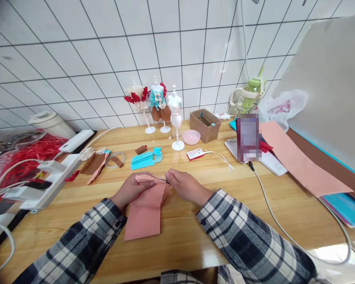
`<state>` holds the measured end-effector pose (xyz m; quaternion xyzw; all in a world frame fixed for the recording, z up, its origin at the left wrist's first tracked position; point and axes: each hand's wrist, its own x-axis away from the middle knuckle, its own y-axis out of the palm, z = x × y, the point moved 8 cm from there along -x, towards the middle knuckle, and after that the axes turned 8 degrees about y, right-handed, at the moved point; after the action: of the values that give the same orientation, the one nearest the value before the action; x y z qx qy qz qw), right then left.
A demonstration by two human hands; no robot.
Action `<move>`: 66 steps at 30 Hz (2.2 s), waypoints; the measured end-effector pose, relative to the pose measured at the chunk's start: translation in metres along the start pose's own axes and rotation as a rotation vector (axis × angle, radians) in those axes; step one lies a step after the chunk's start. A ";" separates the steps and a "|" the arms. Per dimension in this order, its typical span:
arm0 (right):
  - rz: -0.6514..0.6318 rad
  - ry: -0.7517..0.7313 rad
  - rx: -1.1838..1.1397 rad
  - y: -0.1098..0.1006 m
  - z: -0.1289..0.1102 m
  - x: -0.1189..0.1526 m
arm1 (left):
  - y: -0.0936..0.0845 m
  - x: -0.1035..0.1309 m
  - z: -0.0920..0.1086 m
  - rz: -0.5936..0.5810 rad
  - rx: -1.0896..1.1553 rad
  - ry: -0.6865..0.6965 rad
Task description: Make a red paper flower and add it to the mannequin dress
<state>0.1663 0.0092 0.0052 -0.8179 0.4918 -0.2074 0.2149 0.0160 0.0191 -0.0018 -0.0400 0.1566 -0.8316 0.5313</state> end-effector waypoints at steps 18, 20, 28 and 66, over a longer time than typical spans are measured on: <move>0.019 0.013 0.022 0.010 0.001 0.005 | 0.002 -0.001 0.010 -0.026 0.065 -0.010; 0.053 0.022 -0.003 0.010 0.002 0.004 | 0.001 -0.001 0.005 0.012 0.012 -0.073; 0.105 0.036 -0.169 0.008 0.007 0.000 | -0.008 -0.006 0.004 0.053 -0.025 -0.022; -0.007 0.046 -0.294 0.022 0.007 -0.002 | -0.001 -0.011 0.000 -0.085 0.038 0.038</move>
<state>0.1535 0.0026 -0.0126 -0.8372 0.5190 -0.1525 0.0808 0.0195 0.0293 -0.0003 -0.0209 0.1490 -0.8569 0.4930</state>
